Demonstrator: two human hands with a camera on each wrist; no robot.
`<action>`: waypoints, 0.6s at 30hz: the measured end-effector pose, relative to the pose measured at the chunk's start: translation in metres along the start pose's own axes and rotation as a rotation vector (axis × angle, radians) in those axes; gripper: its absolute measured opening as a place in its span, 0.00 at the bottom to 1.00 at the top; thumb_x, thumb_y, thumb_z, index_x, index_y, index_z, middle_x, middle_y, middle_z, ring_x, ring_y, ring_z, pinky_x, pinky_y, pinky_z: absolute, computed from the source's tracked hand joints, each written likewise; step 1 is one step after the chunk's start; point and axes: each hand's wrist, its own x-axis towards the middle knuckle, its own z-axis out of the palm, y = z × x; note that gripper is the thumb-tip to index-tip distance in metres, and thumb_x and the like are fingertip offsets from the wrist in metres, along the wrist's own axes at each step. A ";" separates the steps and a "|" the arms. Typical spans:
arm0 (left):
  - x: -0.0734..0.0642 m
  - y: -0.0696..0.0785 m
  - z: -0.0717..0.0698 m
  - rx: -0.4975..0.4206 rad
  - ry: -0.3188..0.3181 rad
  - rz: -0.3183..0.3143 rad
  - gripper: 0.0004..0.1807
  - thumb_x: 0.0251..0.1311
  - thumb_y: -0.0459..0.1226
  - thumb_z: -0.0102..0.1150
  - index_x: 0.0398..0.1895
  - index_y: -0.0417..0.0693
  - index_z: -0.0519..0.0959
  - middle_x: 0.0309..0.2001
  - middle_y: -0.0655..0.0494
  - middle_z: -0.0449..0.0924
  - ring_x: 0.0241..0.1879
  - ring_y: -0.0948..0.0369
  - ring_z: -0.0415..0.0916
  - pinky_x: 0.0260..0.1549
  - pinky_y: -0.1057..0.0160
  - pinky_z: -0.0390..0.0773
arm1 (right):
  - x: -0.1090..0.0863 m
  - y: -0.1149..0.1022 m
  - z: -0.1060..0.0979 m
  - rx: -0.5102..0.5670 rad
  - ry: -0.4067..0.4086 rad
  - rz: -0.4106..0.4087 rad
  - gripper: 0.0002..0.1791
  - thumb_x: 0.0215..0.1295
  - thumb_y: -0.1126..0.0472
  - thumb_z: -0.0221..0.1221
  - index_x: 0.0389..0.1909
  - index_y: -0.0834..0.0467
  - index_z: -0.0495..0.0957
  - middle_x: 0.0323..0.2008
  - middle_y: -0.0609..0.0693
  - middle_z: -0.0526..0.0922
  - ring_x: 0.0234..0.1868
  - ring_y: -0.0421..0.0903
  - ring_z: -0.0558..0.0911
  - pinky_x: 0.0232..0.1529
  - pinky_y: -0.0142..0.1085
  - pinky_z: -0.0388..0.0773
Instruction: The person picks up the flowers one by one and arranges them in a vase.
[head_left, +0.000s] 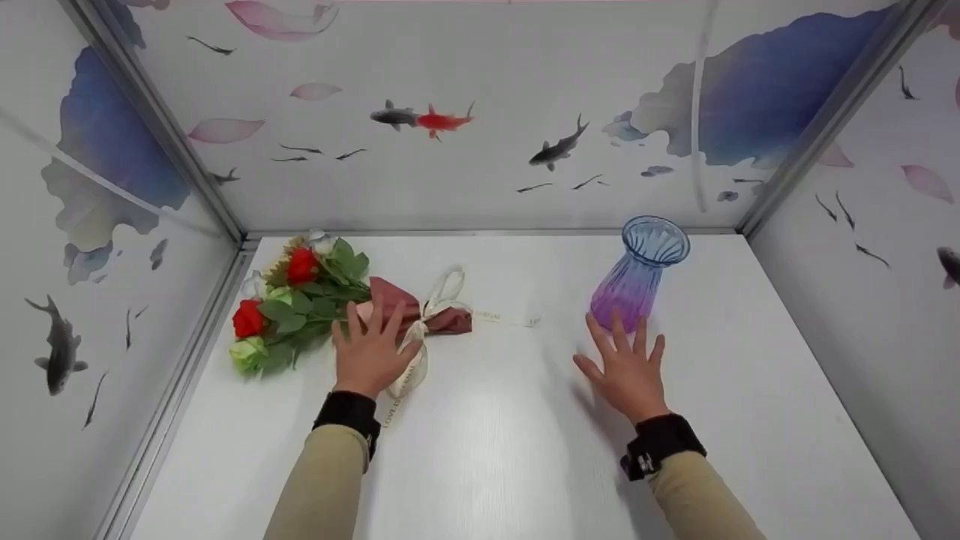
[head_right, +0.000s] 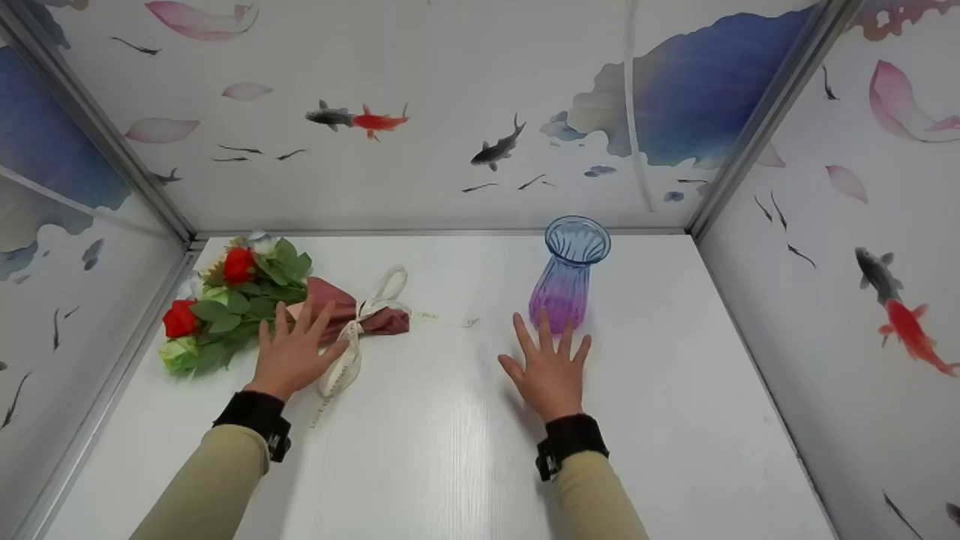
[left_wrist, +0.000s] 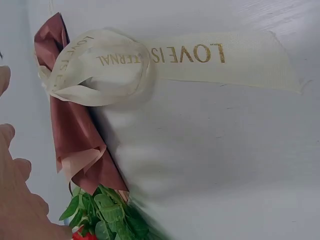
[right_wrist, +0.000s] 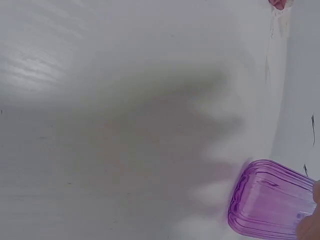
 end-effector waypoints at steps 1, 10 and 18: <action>0.002 0.001 0.001 0.005 -0.007 0.001 0.43 0.70 0.66 0.46 0.83 0.62 0.51 0.83 0.47 0.42 0.79 0.33 0.31 0.70 0.25 0.37 | 0.001 -0.001 0.000 0.003 -0.001 -0.005 0.44 0.73 0.34 0.54 0.83 0.40 0.47 0.82 0.61 0.44 0.78 0.74 0.34 0.68 0.75 0.28; 0.016 0.007 0.010 -0.008 -0.037 0.008 0.42 0.71 0.65 0.46 0.82 0.62 0.53 0.83 0.48 0.45 0.79 0.34 0.32 0.69 0.25 0.39 | 0.008 -0.012 0.000 -0.041 0.061 -0.101 0.42 0.73 0.33 0.53 0.82 0.42 0.52 0.81 0.60 0.48 0.78 0.74 0.43 0.70 0.74 0.35; 0.020 0.013 0.029 -0.052 -0.051 -0.004 0.41 0.71 0.65 0.47 0.82 0.62 0.56 0.83 0.53 0.45 0.80 0.35 0.33 0.70 0.25 0.39 | 0.013 -0.022 0.003 -0.058 0.016 -0.134 0.41 0.74 0.34 0.52 0.82 0.40 0.50 0.82 0.59 0.44 0.79 0.73 0.43 0.69 0.76 0.39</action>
